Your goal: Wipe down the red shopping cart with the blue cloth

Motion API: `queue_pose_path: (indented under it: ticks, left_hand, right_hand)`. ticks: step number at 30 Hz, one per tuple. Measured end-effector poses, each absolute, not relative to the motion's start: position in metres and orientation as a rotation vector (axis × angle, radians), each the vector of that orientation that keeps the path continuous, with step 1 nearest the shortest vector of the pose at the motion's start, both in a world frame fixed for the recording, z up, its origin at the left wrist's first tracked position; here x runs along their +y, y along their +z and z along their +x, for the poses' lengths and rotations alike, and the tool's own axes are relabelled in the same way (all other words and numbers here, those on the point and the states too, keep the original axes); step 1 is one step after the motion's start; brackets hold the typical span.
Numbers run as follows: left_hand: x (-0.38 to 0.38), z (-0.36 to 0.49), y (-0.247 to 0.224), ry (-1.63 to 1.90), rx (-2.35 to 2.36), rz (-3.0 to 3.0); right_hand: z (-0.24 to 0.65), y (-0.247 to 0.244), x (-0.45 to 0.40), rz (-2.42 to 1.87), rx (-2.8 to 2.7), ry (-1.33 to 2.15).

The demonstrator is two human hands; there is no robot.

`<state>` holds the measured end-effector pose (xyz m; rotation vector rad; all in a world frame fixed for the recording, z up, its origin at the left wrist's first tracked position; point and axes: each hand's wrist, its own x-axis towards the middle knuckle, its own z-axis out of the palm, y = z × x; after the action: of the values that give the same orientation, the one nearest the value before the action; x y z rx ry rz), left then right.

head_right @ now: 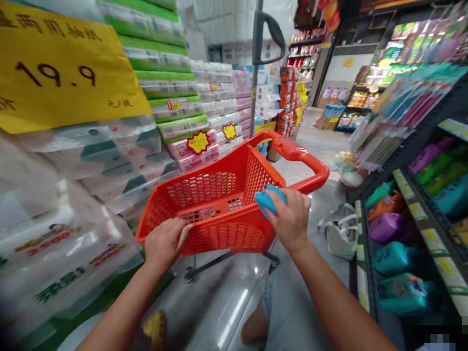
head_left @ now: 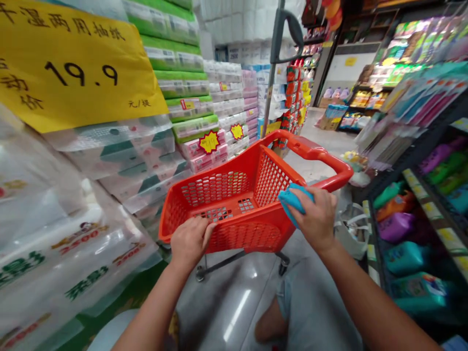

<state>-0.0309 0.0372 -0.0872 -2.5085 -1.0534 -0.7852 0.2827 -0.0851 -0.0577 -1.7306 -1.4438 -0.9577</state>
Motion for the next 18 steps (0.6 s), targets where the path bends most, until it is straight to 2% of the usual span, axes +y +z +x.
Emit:
queue_pose_path:
  ticks: [5, 10, 13, 18]
  left_hand:
    - [0.039, -0.032, -0.09, -0.749, -0.994, -2.484]
    - [0.043, -0.038, -0.089, -0.699, -0.948, -2.504]
    - [0.042, -0.045, -0.088, -0.699, -0.944, -2.481]
    - [0.032, -0.048, -0.086, -0.665, -0.927, -2.372]
  right_hand:
    - [0.283, -0.083, -0.073, -1.6, -0.936, -0.95]
    - [0.208, -0.126, -0.05, -1.604, -1.161, -0.755]
    - [0.198, -0.131, -0.046, -1.538, -1.182, -0.71]
    - [0.202, -0.124, -0.043, -1.466, -0.768, -0.755]
